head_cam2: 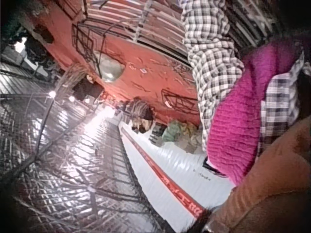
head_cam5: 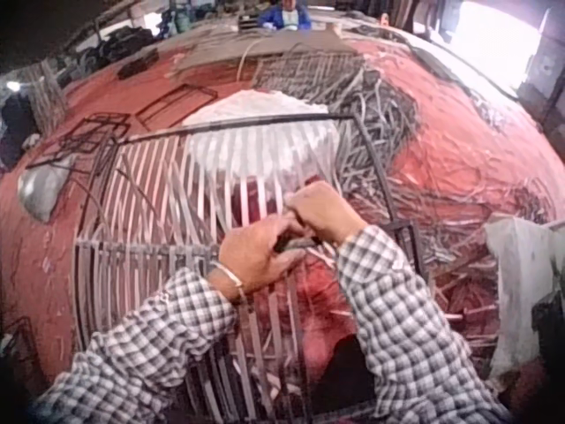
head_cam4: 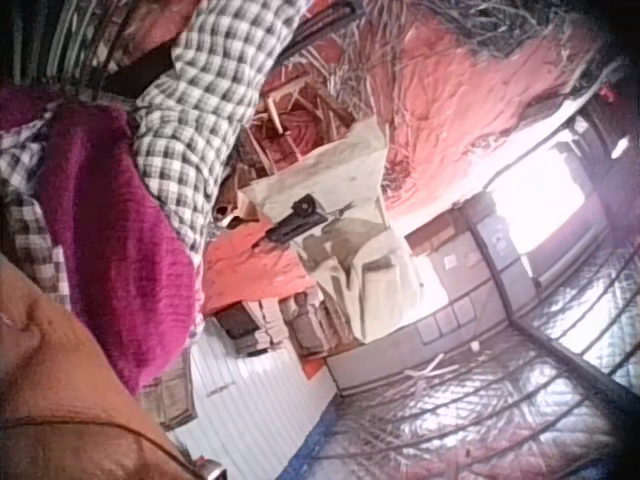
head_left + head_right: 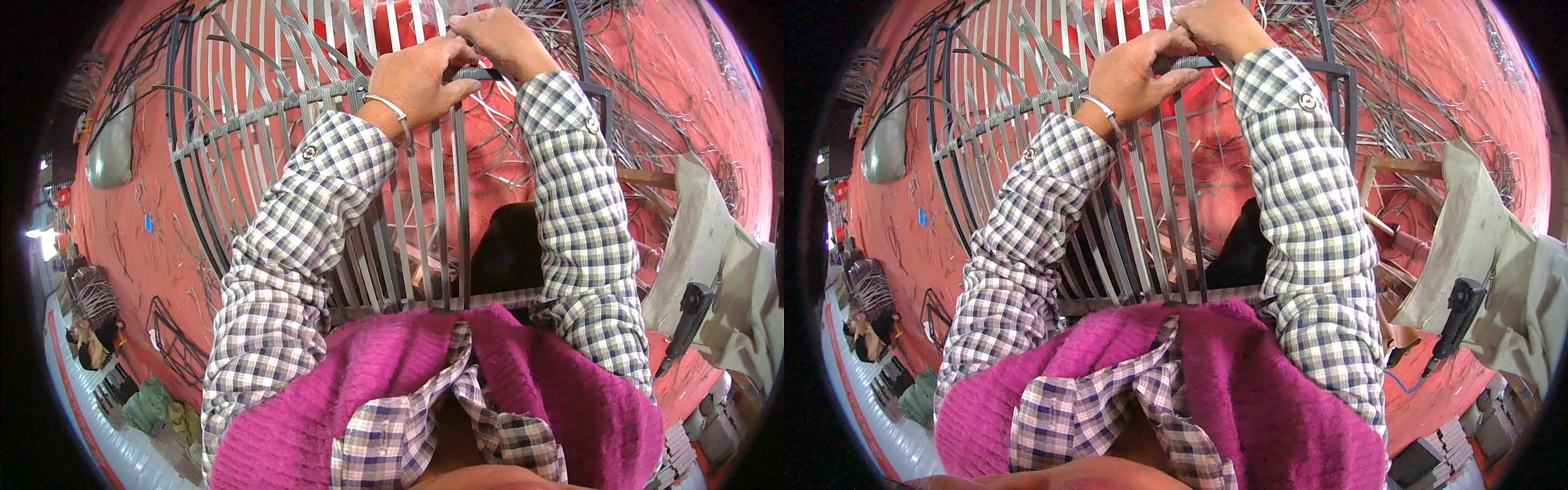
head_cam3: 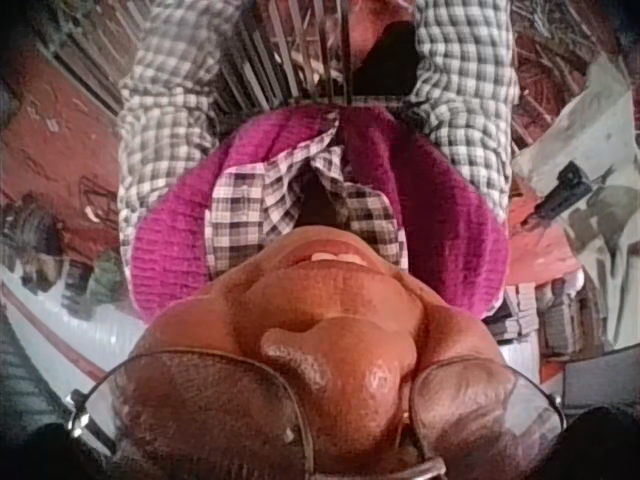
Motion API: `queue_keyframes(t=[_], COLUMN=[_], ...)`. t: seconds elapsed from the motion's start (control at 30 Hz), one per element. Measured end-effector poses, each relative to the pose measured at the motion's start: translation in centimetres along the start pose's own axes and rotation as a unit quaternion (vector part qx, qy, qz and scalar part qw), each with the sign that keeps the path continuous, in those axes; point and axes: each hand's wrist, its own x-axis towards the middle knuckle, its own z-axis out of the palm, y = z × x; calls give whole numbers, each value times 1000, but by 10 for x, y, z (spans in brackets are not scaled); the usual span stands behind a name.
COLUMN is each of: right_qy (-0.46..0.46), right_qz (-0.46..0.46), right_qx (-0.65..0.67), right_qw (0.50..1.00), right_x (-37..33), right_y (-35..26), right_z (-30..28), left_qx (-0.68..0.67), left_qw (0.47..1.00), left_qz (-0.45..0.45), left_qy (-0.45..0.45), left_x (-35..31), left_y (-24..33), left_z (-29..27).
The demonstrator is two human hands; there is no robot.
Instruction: The person walks to a metal frame on the floor and begins assembling it by hand. They insert thin metal rods into the frame and secure them using a handheld power tool. The person repeatedly positions and fastens rods along the frame's length.
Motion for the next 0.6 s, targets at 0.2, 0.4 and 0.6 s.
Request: queue_keyframes(t=[0.2, 0.4, 0.6], right_qy=[156, 134, 124], right_qz=[166, 386, 329], right_qx=[321, 515, 311], right_qw=[919, 753, 883], right_x=[-49, -84, -83], right_y=[-37, -87, -90], right_z=[-51, 0, 37], left_qx=[111, 46, 22], left_qw=[993, 984, 970], left_qz=[-20, -106, -139], left_qy=[-36, -139, -197], left_x=[1, 11, 18], left_y=[6, 5, -6], left_z=[0, -9, -11])
